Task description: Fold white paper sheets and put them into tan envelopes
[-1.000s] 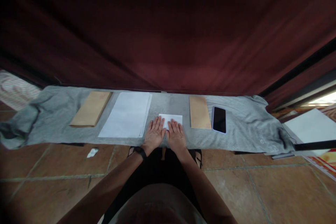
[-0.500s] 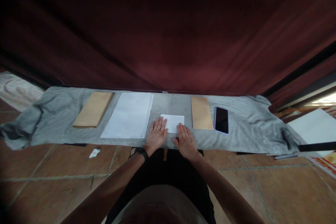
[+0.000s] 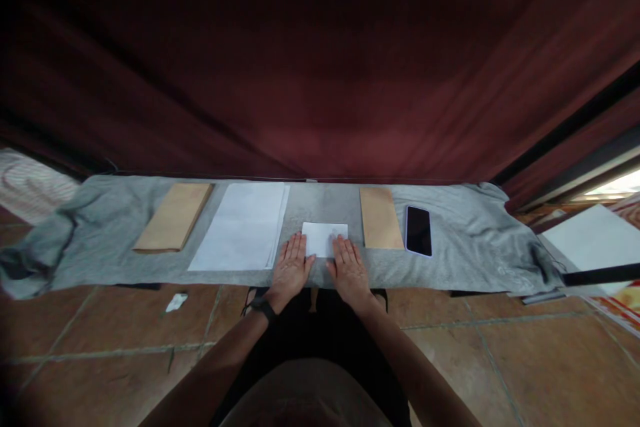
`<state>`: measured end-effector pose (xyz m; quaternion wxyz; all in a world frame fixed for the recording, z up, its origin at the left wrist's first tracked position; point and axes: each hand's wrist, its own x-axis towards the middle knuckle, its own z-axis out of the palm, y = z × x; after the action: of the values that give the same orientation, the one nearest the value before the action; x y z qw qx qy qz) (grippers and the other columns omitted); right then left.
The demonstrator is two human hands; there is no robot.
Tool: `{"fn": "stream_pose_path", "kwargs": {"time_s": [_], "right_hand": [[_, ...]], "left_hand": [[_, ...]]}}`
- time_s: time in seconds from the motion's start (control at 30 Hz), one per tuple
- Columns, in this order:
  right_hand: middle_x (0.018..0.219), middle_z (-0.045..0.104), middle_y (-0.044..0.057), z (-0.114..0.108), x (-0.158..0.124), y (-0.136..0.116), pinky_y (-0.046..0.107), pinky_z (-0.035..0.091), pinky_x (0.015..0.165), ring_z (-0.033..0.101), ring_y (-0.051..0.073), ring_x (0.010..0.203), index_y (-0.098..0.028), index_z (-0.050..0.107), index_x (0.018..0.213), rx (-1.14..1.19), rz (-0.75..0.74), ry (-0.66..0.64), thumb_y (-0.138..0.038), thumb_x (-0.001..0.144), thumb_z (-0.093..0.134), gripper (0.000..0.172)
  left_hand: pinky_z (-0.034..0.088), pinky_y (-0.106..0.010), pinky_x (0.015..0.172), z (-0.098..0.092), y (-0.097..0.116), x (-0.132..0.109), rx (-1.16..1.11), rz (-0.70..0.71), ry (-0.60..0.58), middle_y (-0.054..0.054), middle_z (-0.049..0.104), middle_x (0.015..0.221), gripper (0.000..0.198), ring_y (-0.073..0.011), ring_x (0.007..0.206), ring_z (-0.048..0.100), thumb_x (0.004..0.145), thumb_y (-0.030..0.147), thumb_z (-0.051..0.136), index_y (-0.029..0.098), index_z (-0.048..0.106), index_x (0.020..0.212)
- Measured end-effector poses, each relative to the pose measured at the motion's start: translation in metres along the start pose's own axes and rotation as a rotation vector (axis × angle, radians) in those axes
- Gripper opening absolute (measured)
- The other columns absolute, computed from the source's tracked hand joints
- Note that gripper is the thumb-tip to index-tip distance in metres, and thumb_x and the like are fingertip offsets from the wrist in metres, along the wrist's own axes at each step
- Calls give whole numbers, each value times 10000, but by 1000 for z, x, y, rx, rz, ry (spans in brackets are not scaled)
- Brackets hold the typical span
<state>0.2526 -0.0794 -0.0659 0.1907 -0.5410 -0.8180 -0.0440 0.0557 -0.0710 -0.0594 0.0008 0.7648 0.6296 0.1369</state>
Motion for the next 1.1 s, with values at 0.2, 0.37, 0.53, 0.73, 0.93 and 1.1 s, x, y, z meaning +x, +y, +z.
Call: {"fn": "stream_pose_path", "kwargs": {"time_s": [0.2, 0.37, 0.53, 0.73, 0.93, 1.1], "right_hand": [[1594, 367, 163, 11, 5, -18, 472, 304, 1206, 352, 263, 1474, -112, 245, 1583, 38, -38, -2, -405, 1043, 391, 632], [1593, 355, 191, 9, -9, -9, 473, 310, 1207, 351, 283, 1474, -73, 214, 1585, 25, -13, -15, -444, 1032, 395, 691], [1580, 373, 198, 1, -18, 0, 488, 330, 1195, 368, 302, 1466, -73, 256, 1576, 32, 35, -26, -440, 1032, 397, 671], [1548, 440, 162, -2, 6, -11, 484, 307, 1211, 383, 255, 1462, -96, 382, 1530, 104, 49, -57, -351, 1063, 304, 538], [1542, 454, 140, 3, 34, -21, 427, 302, 1220, 378, 207, 1465, -83, 492, 1459, 178, 20, -102, -292, 1072, 241, 507], [1531, 470, 128, 14, 44, -14, 465, 337, 1191, 420, 232, 1440, -125, 508, 1456, 149, 80, -85, -292, 1062, 282, 483]], "left_hand": [[262, -493, 1226, 2, -1, 0, 21, 14, 0, -197, 331, 1598, 635, -286, 1519, 249, 1025, 404, 356, 32, 316, 1539], [258, -487, 1229, 0, -4, -3, 33, 31, 4, -192, 345, 1594, 624, -281, 1514, 259, 1033, 409, 341, 34, 329, 1532], [239, -494, 1242, -9, 0, -5, 2, 57, -15, -154, 315, 1614, 587, -266, 1524, 233, 1031, 367, 352, 91, 322, 1548], [280, -447, 1239, -12, 24, -5, -86, 235, -87, -122, 346, 1610, 549, -224, 1516, 262, 1004, 244, 352, 109, 350, 1536], [342, -417, 1201, -11, 28, 6, -98, 228, -114, -186, 462, 1530, 523, -232, 1461, 383, 998, 168, 285, 35, 417, 1486], [312, -411, 1216, -7, 21, 33, -81, 148, -155, -152, 416, 1569, 522, -234, 1483, 343, 1012, 218, 279, 65, 433, 1486]]}}
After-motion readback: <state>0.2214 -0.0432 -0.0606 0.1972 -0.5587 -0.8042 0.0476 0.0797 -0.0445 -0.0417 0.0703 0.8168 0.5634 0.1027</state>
